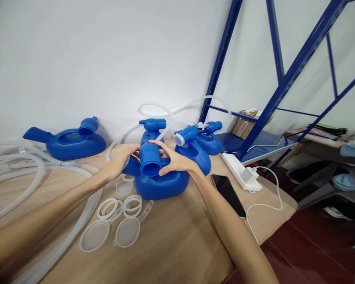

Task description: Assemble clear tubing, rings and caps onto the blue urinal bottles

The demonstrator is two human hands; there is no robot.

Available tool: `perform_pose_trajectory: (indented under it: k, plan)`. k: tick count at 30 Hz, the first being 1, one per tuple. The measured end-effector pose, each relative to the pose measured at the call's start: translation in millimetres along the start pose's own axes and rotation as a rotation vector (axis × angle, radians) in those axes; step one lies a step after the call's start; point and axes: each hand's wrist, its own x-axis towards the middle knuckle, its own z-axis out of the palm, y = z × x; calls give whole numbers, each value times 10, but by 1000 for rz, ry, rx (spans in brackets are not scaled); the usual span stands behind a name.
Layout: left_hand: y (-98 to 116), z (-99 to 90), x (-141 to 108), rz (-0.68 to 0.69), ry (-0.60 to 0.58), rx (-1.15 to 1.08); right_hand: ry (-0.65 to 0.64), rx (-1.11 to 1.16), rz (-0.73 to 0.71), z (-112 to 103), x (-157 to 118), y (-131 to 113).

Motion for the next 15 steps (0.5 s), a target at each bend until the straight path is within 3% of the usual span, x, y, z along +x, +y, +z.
perform_pose_trajectory:
  k: [7,12,15]
  plan:
    - [-40,1,-95,163,-51,-46,54,-126,-28,60,-2,-75]
    - [-96,-88,-71,386,-202,-14,57,-92,-89,67,41,-57]
    - [-136,-134,-48,440,-213,42,68,-158,-89,77,39,-60]
